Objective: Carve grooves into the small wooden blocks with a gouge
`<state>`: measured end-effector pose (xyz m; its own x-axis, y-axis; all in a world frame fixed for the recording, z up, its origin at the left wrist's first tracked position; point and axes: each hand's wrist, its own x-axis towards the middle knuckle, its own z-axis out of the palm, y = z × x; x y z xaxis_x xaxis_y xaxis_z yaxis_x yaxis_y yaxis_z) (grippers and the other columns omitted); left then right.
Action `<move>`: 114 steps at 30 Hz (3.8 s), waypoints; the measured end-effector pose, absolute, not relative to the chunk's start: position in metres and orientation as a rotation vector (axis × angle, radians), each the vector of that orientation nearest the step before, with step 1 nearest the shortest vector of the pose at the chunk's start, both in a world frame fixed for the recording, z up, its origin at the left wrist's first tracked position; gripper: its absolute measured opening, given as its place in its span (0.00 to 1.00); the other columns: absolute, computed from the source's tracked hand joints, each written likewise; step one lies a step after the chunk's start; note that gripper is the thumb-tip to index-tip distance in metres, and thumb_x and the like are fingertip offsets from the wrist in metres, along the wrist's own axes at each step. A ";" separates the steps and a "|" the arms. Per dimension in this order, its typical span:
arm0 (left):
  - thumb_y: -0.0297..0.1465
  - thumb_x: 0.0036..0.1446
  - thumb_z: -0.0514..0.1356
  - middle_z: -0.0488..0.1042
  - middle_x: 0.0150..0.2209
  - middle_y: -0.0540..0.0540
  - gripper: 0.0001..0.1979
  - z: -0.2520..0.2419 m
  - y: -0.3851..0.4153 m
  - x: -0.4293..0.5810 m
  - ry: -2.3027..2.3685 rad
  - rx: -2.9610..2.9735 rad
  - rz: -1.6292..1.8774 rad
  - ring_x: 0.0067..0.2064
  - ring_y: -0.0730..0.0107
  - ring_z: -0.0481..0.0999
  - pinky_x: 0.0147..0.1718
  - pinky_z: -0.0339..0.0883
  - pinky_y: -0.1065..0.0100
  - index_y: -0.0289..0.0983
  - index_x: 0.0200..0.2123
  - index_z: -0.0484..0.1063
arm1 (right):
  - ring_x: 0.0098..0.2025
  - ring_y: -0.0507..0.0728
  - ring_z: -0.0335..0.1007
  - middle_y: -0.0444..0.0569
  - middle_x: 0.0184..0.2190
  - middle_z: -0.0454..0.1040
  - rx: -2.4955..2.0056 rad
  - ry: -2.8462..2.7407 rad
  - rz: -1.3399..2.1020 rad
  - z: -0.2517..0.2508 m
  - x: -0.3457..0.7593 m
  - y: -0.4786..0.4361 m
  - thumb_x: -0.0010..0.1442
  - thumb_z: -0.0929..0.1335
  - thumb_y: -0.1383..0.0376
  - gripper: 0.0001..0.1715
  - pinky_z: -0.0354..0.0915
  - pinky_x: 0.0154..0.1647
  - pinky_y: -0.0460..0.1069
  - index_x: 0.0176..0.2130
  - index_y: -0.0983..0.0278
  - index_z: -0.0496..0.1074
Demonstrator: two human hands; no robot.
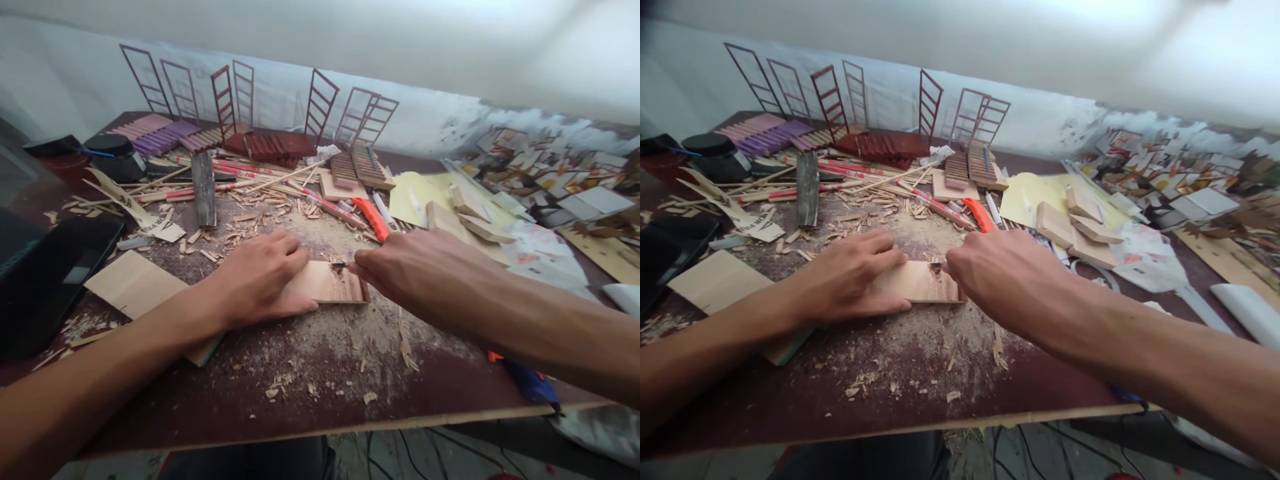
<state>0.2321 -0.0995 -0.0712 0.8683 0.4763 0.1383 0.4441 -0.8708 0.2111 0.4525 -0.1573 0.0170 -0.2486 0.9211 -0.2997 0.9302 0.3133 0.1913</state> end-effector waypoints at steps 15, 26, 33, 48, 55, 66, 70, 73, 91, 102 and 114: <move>0.49 0.64 0.59 0.73 0.44 0.38 0.22 -0.078 -0.102 0.238 0.699 2.874 0.398 0.45 0.53 0.72 0.46 0.69 0.53 0.34 0.41 0.72 | 0.15 0.48 0.53 0.47 0.17 0.69 1.599 2.098 -0.163 0.012 0.446 -0.119 0.65 0.68 0.62 0.19 0.47 0.19 0.50 0.23 0.62 0.71; 0.51 0.65 0.57 0.73 0.44 0.37 0.23 -0.076 -0.103 0.235 0.715 2.877 0.361 0.47 0.49 0.72 0.48 0.69 0.50 0.33 0.42 0.71 | 0.19 0.51 0.54 0.44 0.17 0.66 2.087 2.120 -0.536 0.012 0.465 -0.143 0.71 0.60 0.48 0.28 0.51 0.23 0.50 0.31 0.62 0.75; 0.40 0.63 0.65 0.75 0.42 0.42 0.18 -0.068 -0.110 0.231 0.935 2.858 0.636 0.42 0.57 0.74 0.38 0.67 0.61 0.36 0.49 0.67 | 0.22 0.52 0.53 0.43 0.18 0.61 1.803 2.422 -0.057 0.020 0.481 -0.159 0.73 0.58 0.50 0.26 0.48 0.29 0.52 0.32 0.61 0.72; 0.29 0.68 0.54 0.76 0.38 0.43 0.08 -0.062 -0.124 0.233 1.138 2.750 0.492 0.35 0.59 0.76 0.31 0.60 0.63 0.37 0.45 0.72 | 0.30 0.56 0.72 0.48 0.30 0.75 1.888 2.598 0.029 -0.017 0.461 -0.191 0.76 0.57 0.57 0.19 0.55 0.32 0.53 0.41 0.63 0.71; 0.31 0.71 0.51 0.77 0.34 0.44 0.10 -0.067 -0.124 0.233 1.123 2.789 0.432 0.34 0.58 0.77 0.31 0.57 0.62 0.38 0.45 0.71 | 0.24 0.53 0.62 0.43 0.23 0.68 2.033 2.623 -0.084 -0.035 0.454 -0.187 0.75 0.58 0.55 0.21 0.49 0.29 0.53 0.34 0.60 0.67; 0.33 0.71 0.52 0.77 0.34 0.47 0.09 -0.068 -0.117 0.230 1.048 2.500 0.609 0.34 0.63 0.76 0.34 0.60 0.62 0.38 0.41 0.70 | 0.27 0.53 0.63 0.44 0.24 0.69 2.002 2.657 -0.384 -0.058 0.462 -0.173 0.75 0.59 0.57 0.20 0.52 0.32 0.52 0.35 0.62 0.70; 0.36 0.68 0.58 0.79 0.36 0.48 0.07 -0.062 -0.109 0.230 1.055 1.962 0.863 0.33 0.68 0.77 0.30 0.64 0.67 0.39 0.44 0.70 | 0.24 0.50 0.57 0.42 0.22 0.64 2.090 2.808 -0.321 -0.044 0.462 -0.164 0.75 0.59 0.56 0.20 0.52 0.30 0.51 0.32 0.62 0.67; 0.43 0.65 0.62 0.80 0.36 0.47 0.14 -0.060 -0.104 0.234 0.940 1.500 0.865 0.32 0.67 0.79 0.25 0.70 0.69 0.40 0.44 0.65 | 0.25 0.50 0.56 0.41 0.23 0.65 2.002 2.929 -0.376 -0.027 0.455 -0.153 0.75 0.60 0.57 0.19 0.53 0.31 0.50 0.34 0.62 0.69; 0.35 0.52 0.73 0.83 0.43 0.41 0.32 -0.073 -0.104 0.243 0.698 1.054 0.791 0.39 0.60 0.85 0.36 0.78 0.65 0.41 0.55 0.61 | 0.28 0.53 0.61 0.43 0.24 0.64 1.819 3.106 -0.601 -0.054 0.471 -0.124 0.75 0.59 0.57 0.22 0.58 0.34 0.51 0.30 0.61 0.62; 0.36 0.56 0.70 0.81 0.48 0.39 0.27 -0.074 -0.105 0.244 0.816 1.155 0.775 0.46 0.59 0.83 0.37 0.75 0.67 0.40 0.53 0.62 | 0.25 0.50 0.55 0.40 0.22 0.59 1.833 3.093 -0.405 -0.058 0.474 -0.123 0.75 0.59 0.56 0.23 0.52 0.32 0.50 0.29 0.62 0.62; 0.37 0.56 0.70 0.82 0.45 0.42 0.27 -0.072 -0.108 0.243 0.783 1.138 0.726 0.38 0.64 0.83 0.35 0.76 0.66 0.41 0.53 0.62 | 0.28 0.51 0.59 0.41 0.23 0.60 1.917 3.155 -0.358 -0.060 0.476 -0.122 0.75 0.60 0.58 0.22 0.55 0.33 0.49 0.28 0.62 0.61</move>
<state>0.2435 -0.1076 -0.0716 0.5366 0.8273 -0.1660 -0.1031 0.2595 0.9602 0.4758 -0.1219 -0.0600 -0.3507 0.8621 0.3657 0.7584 0.4906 -0.4291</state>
